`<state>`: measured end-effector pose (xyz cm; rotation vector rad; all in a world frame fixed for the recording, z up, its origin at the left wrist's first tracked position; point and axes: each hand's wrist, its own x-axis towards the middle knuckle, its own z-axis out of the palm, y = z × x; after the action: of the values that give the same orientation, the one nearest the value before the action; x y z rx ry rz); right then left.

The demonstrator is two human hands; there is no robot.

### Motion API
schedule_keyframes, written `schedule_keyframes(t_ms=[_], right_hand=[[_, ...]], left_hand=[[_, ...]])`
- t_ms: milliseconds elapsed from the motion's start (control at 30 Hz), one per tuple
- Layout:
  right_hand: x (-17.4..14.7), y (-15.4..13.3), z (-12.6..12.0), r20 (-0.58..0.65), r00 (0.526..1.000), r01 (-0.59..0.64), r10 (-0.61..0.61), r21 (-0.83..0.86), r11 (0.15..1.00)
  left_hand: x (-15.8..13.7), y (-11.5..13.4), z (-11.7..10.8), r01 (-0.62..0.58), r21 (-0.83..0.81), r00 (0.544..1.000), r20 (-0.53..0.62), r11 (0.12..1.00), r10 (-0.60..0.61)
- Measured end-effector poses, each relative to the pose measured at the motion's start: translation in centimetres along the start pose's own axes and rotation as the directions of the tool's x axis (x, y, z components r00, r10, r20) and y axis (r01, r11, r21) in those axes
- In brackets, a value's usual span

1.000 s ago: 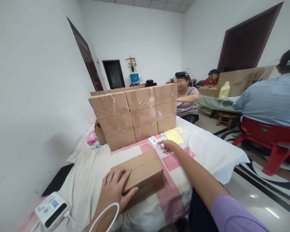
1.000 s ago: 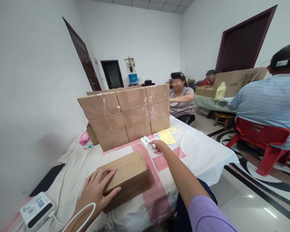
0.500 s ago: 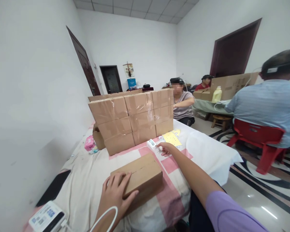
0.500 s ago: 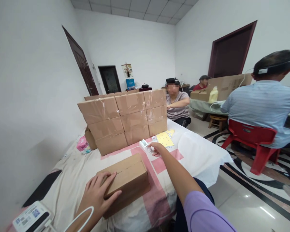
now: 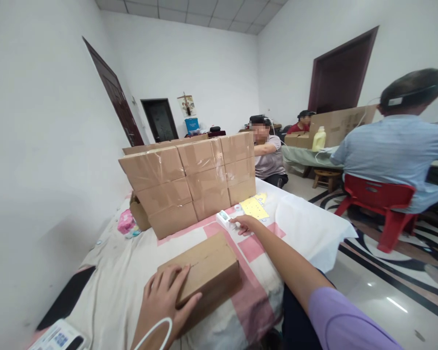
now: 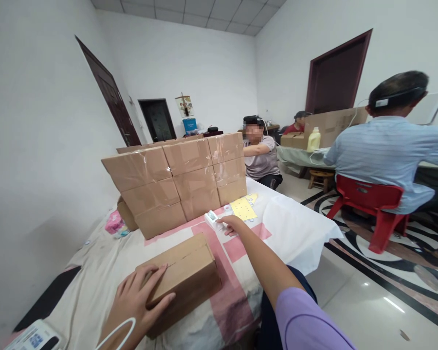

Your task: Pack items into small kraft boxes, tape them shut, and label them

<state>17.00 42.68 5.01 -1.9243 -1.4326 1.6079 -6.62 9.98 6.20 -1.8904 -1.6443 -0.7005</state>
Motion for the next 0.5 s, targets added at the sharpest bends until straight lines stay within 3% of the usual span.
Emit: schedule_keyframes(t_ms=[500], right_hand=[[-0.6,0.5,-0.7,0.045,0.999,0.028,-0.031,0.075,0.997]], left_hand=[[0.6,-0.1,-1.5,-0.051,0.017,0.995,0.088,0.999,0.050]])
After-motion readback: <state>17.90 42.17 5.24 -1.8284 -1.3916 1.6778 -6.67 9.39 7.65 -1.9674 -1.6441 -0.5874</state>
